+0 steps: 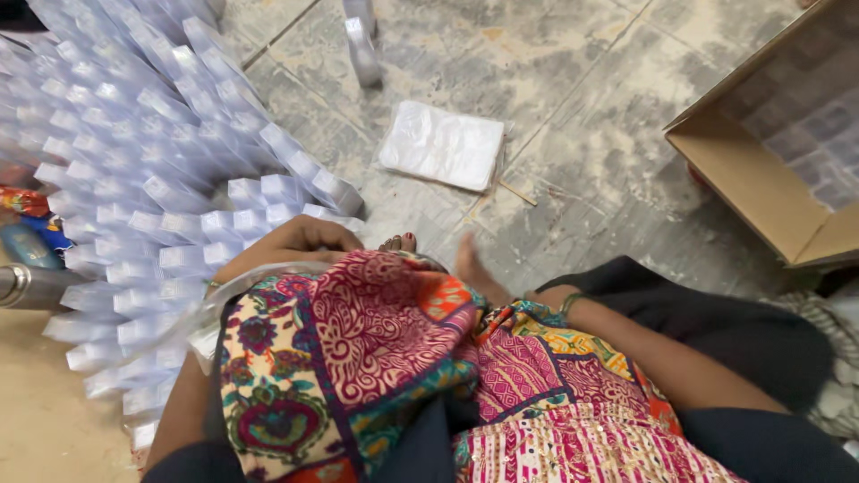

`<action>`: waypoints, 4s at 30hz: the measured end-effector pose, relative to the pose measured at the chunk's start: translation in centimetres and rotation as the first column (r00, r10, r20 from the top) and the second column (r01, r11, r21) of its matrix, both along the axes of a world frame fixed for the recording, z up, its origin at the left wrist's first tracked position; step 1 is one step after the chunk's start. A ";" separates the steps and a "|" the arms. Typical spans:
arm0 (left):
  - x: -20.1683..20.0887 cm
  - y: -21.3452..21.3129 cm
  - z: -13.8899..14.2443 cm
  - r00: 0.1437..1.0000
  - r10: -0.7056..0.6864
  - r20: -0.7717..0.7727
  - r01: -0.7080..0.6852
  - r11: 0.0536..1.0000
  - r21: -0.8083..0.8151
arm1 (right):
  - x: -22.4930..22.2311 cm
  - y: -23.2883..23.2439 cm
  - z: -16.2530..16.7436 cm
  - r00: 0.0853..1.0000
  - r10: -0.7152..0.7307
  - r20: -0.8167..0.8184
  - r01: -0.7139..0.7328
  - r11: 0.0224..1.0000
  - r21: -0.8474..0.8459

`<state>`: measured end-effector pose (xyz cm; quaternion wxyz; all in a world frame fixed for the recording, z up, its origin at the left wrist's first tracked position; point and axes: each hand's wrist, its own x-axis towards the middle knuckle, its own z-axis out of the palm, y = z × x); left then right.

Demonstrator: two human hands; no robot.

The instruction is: The person sits on the floor and packs small translucent plastic boxes into clear plastic bags, twisting the bags closed, and places the bagged boxes into a large cardboard box. They occasionally rearrange the loose boxes spread on the floor and reach into the cardboard box.

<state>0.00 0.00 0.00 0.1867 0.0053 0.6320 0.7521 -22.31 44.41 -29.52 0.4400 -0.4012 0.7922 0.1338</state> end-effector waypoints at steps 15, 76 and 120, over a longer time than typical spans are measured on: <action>-5.0 3.6 2.6 0.996 -0.012 0.091 0.015 0.999 -0.030 | -11.3 -11.7 5.6 0.999 -0.040 0.022 0.046 0.841 -0.539; 17.4 3.1 -7.7 0.827 0.457 0.328 -0.538 0.814 0.219 | 21.2 -46.2 -10.2 0.711 0.636 0.300 -0.096 0.510 -0.855; 33.5 -2.1 -17.6 0.052 0.997 -0.061 -0.170 -0.052 -0.984 | 32.5 -42.6 -8.5 0.101 0.957 -0.273 -0.329 -0.227 -0.917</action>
